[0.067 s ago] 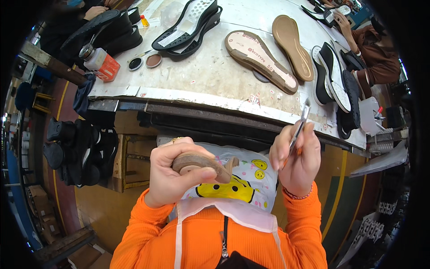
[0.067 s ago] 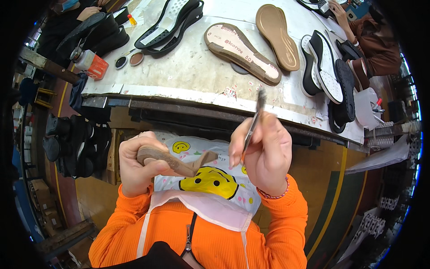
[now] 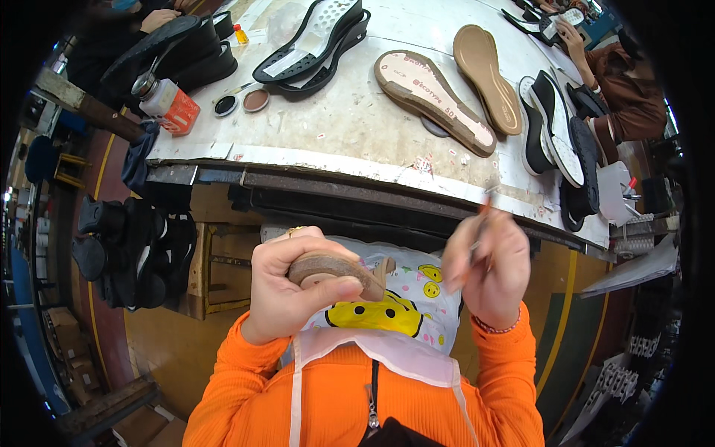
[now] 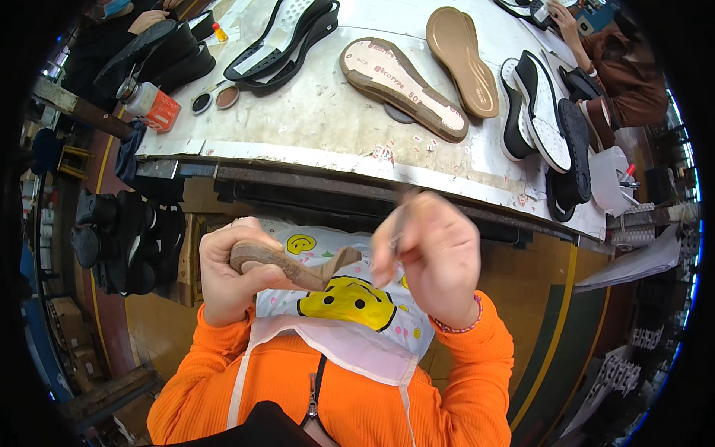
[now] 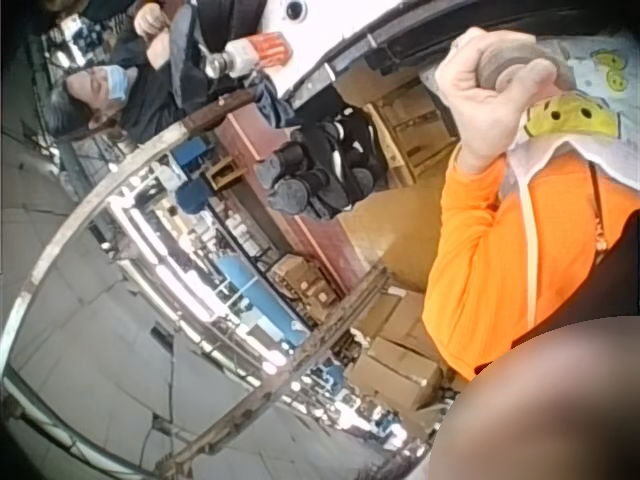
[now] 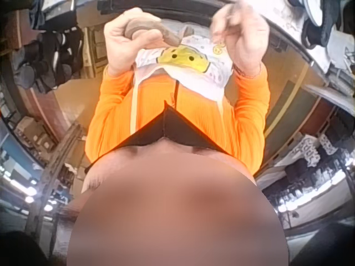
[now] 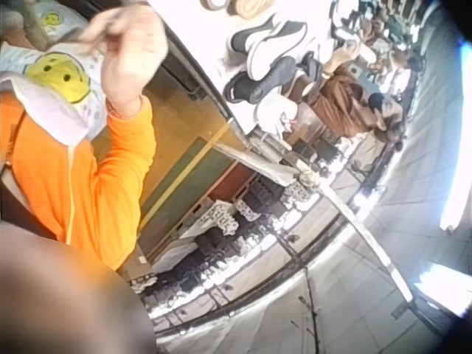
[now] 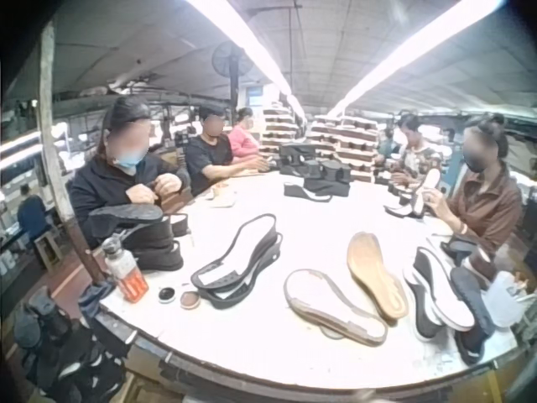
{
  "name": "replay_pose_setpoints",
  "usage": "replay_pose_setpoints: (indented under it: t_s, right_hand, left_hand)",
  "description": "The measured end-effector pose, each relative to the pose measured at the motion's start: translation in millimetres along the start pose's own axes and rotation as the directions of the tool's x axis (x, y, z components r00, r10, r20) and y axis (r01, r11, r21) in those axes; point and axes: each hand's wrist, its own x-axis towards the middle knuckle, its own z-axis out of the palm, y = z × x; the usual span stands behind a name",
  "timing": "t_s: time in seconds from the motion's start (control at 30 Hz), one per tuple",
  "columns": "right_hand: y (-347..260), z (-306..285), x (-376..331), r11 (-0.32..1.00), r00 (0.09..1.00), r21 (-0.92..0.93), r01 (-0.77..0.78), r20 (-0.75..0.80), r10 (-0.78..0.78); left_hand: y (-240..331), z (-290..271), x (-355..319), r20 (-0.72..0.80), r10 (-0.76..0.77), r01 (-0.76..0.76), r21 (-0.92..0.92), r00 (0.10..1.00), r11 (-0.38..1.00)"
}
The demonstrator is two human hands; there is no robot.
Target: The person uses a small metal tool to scrape and clean the edge of a shoe sole. They hold the sole in one hand and repeatedly scrape along its perimeter with the tool in the other hand, working on the same sole throughout the clip.
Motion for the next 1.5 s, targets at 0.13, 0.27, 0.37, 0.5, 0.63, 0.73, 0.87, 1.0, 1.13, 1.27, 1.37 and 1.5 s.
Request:
replay_pose_setpoints:
  t_s: [0.13, 0.27, 0.37, 0.5, 0.63, 0.73, 0.87, 1.0, 1.13, 1.27, 1.37, 1.5]
  right_hand:
    - [0.4, 0.5, -12.1, 0.883, 0.934, -0.370, -0.288, 0.094, 0.344]
    - [-1.0, -0.9, -9.8, 0.818, 0.889, -0.477, -0.323, 0.143, 0.435]
    - [-2.0, 1.9, -6.8, 0.827, 0.881, -0.446, -0.342, 0.155, 0.448]
    - [-4.0, 2.7, -4.6, 0.824, 0.858, -0.422, -0.379, 0.175, 0.484]
    - [-4.8, -1.1, -4.8, 0.803, 0.806, -0.340, -0.490, 0.173, 0.565]
    - [0.8, -1.8, -8.9, 0.807, 0.905, -0.529, -0.262, 0.154, 0.395]
    - [23.4, -0.6, -11.3, 0.352, 0.914, -0.843, 0.406, 0.376, -0.155]
    - [34.3, -2.9, -1.5, 0.225, 0.817, -0.820, 0.526, 0.414, -0.401]
    - [11.0, -5.9, 4.1, 0.403, 0.776, -0.831, 0.383, 0.053, -0.628]
    - [-8.5, -2.8, -1.2, 0.799, 0.995, -0.600, -0.023, 0.061, 0.074]
    - [-9.0, -2.2, -1.1, 0.811, 0.886, -0.513, -0.280, 0.187, 0.424]
    - [-7.5, -0.3, 0.7, 0.788, 0.836, -0.500, -0.358, 0.204, 0.509]
  left_hand:
    - [-2.6, -2.0, 4.1, 0.064, 0.097, -0.102, 0.082, 0.993, 0.991]
    - [-5.2, -1.5, 9.7, 0.097, 0.172, -0.181, 0.101, 0.980, 0.978]
    - [-4.6, -1.4, 11.0, 0.129, 0.204, -0.222, 0.144, 0.970, 0.964]
    - [-3.0, -2.6, 13.3, 0.177, 0.222, -0.250, 0.154, 0.959, 0.956]
    - [-1.3, -4.1, 15.2, 0.220, 0.249, -0.285, 0.151, 0.943, 0.946]
    - [-0.9, -3.1, 14.8, 0.203, 0.245, -0.283, 0.190, 0.948, 0.940]
    - [-2.1, 3.8, 11.2, 0.087, 0.178, -0.193, 0.217, 0.980, 0.957]
    - [-5.3, 9.0, 9.0, 0.007, 0.168, -0.167, 0.134, 0.986, 0.977]
    - [-8.5, 8.4, 3.3, -0.023, 0.092, -0.089, 0.126, 0.995, 0.988]
    - [-14.1, 3.1, 1.6, 0.047, 0.130, -0.134, 0.084, 0.990, 0.987]
    - [-16.9, 0.1, 1.9, 0.070, 0.179, -0.185, 0.091, 0.981, 0.979]
    - [-16.1, -1.6, 3.1, 0.101, 0.222, -0.233, 0.119, 0.970, 0.965]
